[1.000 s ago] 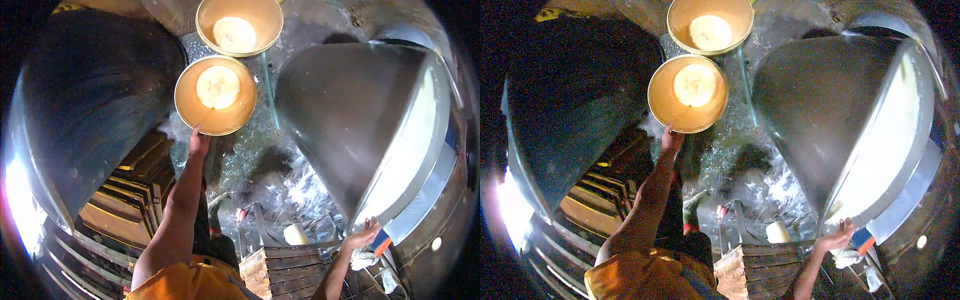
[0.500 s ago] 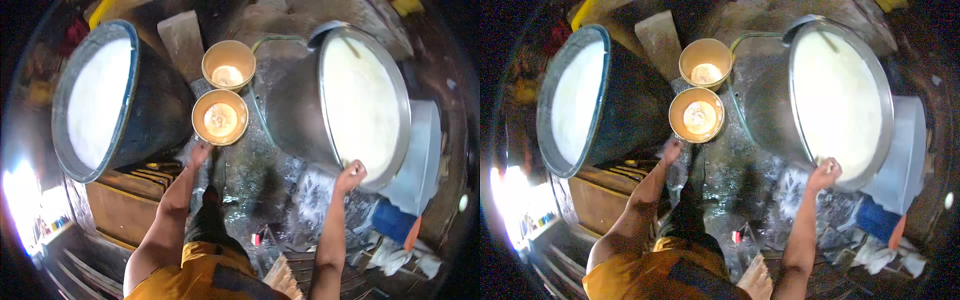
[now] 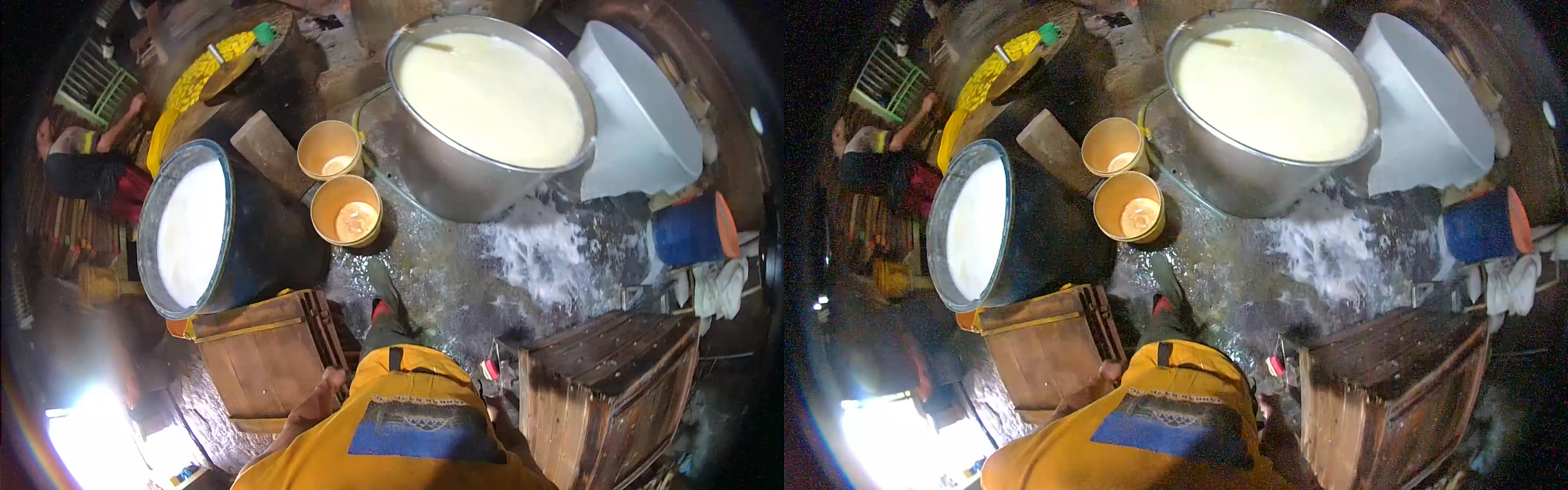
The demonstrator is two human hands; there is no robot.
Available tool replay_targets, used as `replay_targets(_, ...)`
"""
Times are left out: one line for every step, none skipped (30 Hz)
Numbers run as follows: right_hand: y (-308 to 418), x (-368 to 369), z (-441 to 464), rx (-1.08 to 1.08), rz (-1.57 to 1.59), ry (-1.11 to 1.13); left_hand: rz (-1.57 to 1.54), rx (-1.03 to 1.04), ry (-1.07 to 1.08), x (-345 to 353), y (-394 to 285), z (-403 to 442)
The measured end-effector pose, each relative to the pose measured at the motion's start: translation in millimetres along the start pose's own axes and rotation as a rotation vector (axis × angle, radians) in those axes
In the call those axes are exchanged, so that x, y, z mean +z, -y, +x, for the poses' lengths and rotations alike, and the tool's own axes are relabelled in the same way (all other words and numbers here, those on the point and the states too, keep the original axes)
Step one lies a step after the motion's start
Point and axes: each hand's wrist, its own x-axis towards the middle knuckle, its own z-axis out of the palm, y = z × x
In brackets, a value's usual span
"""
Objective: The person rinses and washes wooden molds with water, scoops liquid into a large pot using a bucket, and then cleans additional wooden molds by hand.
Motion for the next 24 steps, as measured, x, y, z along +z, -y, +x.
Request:
replay_targets(-5, 18, -16, 0.029, 0.088, -0.027, 0.241, -0.049, -0.023, -14, 3, -22)
replay_targets(-7, 32, -29, 0.050, 0.165, -0.055, 0.445, -0.143, -0.119, -28, 10, -33)
replay_targets(-9, 44, -36, 0.062, 0.223, -0.092, 0.583, -0.208, -0.166, -43, 14, -41)
replay_targets(-11, 55, -39, 0.064, 0.279, -0.131, 0.670, -0.242, -0.182, -46, 9, -44)
replay_targets(-12, 62, -40, 0.064, 0.334, -0.173, 0.725, -0.245, -0.171, -45, 1, -41)
replay_targets(-13, 70, -39, 0.060, 0.387, -0.220, 0.774, -0.235, -0.152, -41, -7, -34)
replay_targets(-15, 76, -33, 0.039, 0.448, -0.281, 0.805, -0.207, -0.126, -35, -16, -22)
replay_targets(-15, 79, -29, 0.015, 0.510, -0.351, 0.830, -0.170, -0.096, -24, -25, -7)
replay_targets(-16, 78, -22, -0.029, 0.593, -0.435, 0.844, -0.125, -0.069, -15, -33, 12)
replay_targets(-17, 79, -12, -0.108, 0.719, -0.546, 0.850, -0.085, -0.053, 0, -41, 30)
replay_targets(-17, 75, -2, -0.189, 0.823, -0.652, 0.859, -0.055, -0.040, 21, -53, 46)
replay_targets(-20, 73, 11, -0.277, 0.919, -0.752, 0.861, -0.019, -0.119, 67, -68, 45)
replay_targets(-19, 68, 23, -0.226, 0.822, -0.826, 0.863, 0.018, -0.197, 129, -86, 35)
replay_targets(-20, 55, 35, -0.104, 0.615, -0.870, 0.872, 0.029, -0.161, 147, -93, 45)
replay_targets(-20, 44, 44, 0.017, 0.405, -0.904, 0.881, 0.040, -0.125, 161, -98, 50)
replay_targets(-22, 40, 49, 0.073, 0.491, -0.944, 0.979, 0.075, -0.074, 176, -102, 47)
replay_targets(-25, 37, 55, 0.128, 0.578, -0.986, 1.078, 0.112, -0.020, 195, -107, 40)
replay_targets(-27, 36, 57, 0.182, 0.665, -1.028, 1.175, 0.153, 0.035, 204, -111, 38)
replay_targets(-27, 38, 56, 0.191, 0.699, -1.084, 1.330, 0.153, 0.185, 206, -119, 35)
replay_targets(-25, 37, 49, 0.198, 0.733, -1.144, 1.507, 0.132, 0.274, 219, -128, 23)
replay_targets(-24, 34, 39, 0.206, 0.767, -1.204, 1.682, 0.110, 0.365, 238, -141, 1)
replay_targets(-18, 28, 22, 0.259, 1.005, -1.081, 1.856, 0.082, 0.457, 247, -146, -15)
replay_targets(-11, 22, -1, 0.308, 1.236, -0.941, 1.466, -0.104, 0.616, 212, -143, -12)
replay_targets(-7, 19, -12, 0.353, 1.456, -0.784, 1.435, -0.231, 0.659, 211, -148, -25)
